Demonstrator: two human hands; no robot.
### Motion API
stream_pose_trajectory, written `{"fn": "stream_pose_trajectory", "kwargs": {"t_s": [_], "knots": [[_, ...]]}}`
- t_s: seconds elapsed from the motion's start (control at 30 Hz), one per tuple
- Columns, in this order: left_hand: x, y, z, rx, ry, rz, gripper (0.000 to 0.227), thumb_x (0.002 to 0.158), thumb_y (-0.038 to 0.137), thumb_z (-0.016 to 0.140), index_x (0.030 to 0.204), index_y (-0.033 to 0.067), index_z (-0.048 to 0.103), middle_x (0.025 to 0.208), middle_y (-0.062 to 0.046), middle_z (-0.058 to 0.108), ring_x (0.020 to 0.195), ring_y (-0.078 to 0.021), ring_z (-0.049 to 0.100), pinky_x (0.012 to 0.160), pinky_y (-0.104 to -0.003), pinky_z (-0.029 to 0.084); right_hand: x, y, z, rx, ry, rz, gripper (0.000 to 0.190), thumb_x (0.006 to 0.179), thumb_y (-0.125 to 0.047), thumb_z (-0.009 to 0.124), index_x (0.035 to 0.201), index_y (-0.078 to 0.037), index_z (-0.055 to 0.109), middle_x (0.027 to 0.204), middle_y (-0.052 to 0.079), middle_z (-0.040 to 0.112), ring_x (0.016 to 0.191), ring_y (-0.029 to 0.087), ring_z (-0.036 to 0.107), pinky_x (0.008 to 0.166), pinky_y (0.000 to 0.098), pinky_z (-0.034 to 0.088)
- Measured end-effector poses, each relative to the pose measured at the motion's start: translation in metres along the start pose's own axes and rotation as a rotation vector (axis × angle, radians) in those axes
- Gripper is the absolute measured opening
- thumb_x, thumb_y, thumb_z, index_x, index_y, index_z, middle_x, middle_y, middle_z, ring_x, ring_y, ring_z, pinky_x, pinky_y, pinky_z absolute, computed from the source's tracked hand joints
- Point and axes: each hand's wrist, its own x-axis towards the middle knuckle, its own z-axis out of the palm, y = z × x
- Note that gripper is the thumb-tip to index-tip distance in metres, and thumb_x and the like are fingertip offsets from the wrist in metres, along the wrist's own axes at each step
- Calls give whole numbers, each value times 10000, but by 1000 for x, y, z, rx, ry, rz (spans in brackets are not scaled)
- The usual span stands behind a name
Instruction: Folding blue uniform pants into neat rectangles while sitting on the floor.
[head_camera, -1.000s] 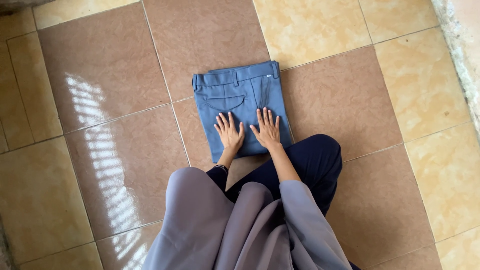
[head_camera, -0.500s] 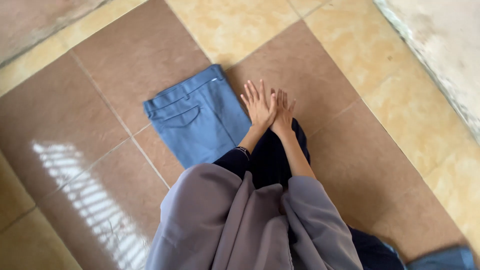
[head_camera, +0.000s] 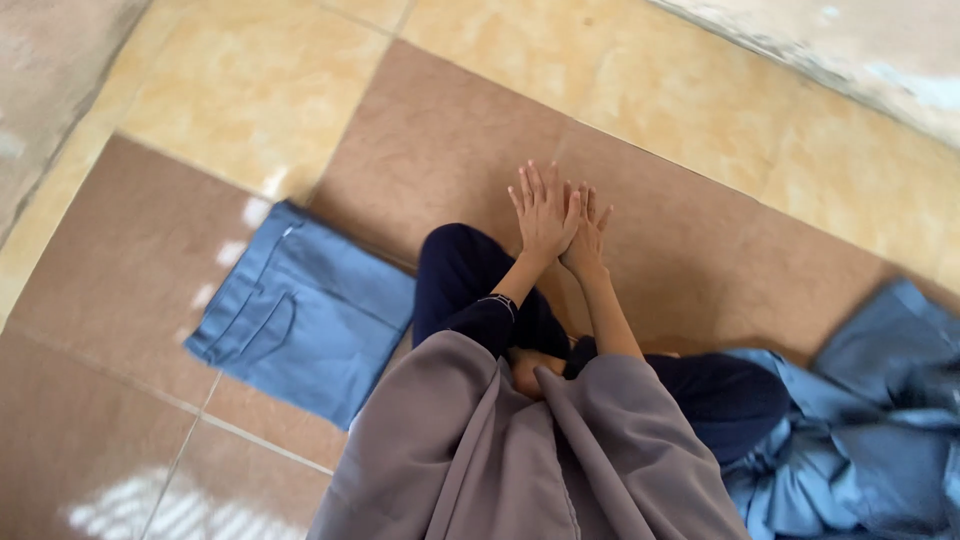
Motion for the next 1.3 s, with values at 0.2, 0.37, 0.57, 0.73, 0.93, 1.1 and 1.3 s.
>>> {"fn": "stream_pose_trajectory", "kwargs": {"t_s": [0.2, 0.37, 0.57, 0.73, 0.93, 1.1, 1.3], "knots": [[-41, 60, 71, 22, -107, 163, 670, 1018, 486, 468, 1560, 99, 401, 1615, -312, 309, 1537, -480, 241, 1197, -705, 152, -38, 97, 8, -104, -3, 227, 955, 950, -283, 663, 1689, -234, 61, 1735, 135, 76, 1598, 331, 28, 1212, 689, 19], [-71, 106, 106, 58, -155, 269, 663, 991, 514, 478, 1496, 84, 499, 1581, -301, 390, 1514, -466, 309, 1190, -677, 204, -80, 144, -10, 8, -1, 363, 869, 983, -232, 574, 1685, -246, 62, 1731, 136, 89, 1596, 328, 48, 1214, 678, -2], [-101, 142, 136, 33, -321, 343, 678, 1002, 494, 472, 1543, 88, 434, 1612, -308, 325, 1538, -470, 240, 1197, -687, 174, -122, 174, -38, 60, 43, 484, 761, 1022, -256, 480, 1681, -239, 100, 1719, 139, 155, 1590, 332, 96, 1223, 668, 31], [-125, 181, 158, -22, -413, 411, 683, 1013, 517, 441, 1549, 92, 429, 1626, -293, 312, 1549, -453, 224, 1200, -684, 177, -150, 221, -43, 149, 103, 596, 827, 1003, -201, 549, 1683, -253, 81, 1729, 136, 101, 1595, 325, 67, 1227, 659, 3], [-175, 238, 186, -101, -512, 582, 680, 1014, 498, 468, 1551, 83, 421, 1616, -303, 316, 1538, -471, 236, 1189, -684, 222, -211, 281, -62, 235, 274, 824, 798, 1029, -248, 584, 1676, -246, 117, 1723, 169, 54, 1591, 349, 64, 1239, 654, 52], [-246, 302, 194, -254, -660, 701, 663, 1041, 471, 447, 1568, 74, 383, 1595, -333, 322, 1520, -508, 247, 1166, -698, 264, -289, 336, -58, 356, 561, 1054, 749, 980, -413, 729, 1601, -234, 350, 1702, 173, -44, 1575, 356, 145, 1236, 649, 173], [-349, 339, 204, -529, -941, 802, 624, 1070, 359, 481, 1603, 74, 329, 1608, -358, 267, 1497, -541, 255, 1134, -719, 287, -394, 390, -19, 480, 895, 1208, 804, 969, -299, 776, 1620, -243, 307, 1671, 232, -121, 1309, 451, 563, 969, 559, 560]]}}
